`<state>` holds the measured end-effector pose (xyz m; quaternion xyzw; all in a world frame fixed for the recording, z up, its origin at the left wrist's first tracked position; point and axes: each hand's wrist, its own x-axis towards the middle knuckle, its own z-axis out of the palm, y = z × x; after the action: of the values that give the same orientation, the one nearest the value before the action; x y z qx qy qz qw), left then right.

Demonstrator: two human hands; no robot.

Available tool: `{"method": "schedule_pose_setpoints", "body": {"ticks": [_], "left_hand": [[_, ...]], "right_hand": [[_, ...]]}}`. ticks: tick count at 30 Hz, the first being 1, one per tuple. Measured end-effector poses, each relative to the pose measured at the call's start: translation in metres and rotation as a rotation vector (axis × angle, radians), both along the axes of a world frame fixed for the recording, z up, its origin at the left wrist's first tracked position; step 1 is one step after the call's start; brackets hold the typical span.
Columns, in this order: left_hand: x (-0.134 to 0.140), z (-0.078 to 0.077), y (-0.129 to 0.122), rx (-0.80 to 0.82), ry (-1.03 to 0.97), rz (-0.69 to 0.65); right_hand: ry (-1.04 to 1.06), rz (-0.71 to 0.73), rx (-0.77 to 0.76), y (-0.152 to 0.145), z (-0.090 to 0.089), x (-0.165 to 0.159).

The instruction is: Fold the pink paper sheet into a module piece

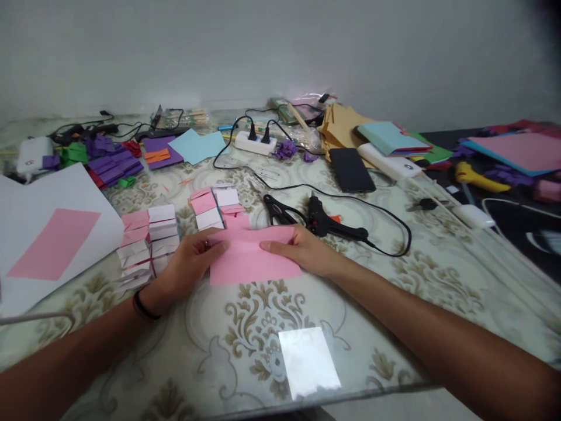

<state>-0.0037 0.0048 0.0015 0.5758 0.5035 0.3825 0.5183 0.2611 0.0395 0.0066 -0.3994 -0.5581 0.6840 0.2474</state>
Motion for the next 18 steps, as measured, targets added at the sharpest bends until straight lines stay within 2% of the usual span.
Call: {"method": "schedule_pose_setpoints", "body": {"ticks": [6,13,18], "left_hand": [[-0.0036,-0.003,-0.0002,0.014,-0.039,0.004],[-0.0062,-0.0061,-0.0042,-0.019,-0.193,0.011],[-0.003,-0.0064,-0.0037,0.049,-0.041,0.051]], "right_hand": [[0.042,0.003,0.188,0.0073,-0.0034,0.0042],[0.117,0.072,0.183,0.0048,0.0024,0.004],[0.028,-0.015,0.183,0.0041,-0.0013,-0.0004]]}}
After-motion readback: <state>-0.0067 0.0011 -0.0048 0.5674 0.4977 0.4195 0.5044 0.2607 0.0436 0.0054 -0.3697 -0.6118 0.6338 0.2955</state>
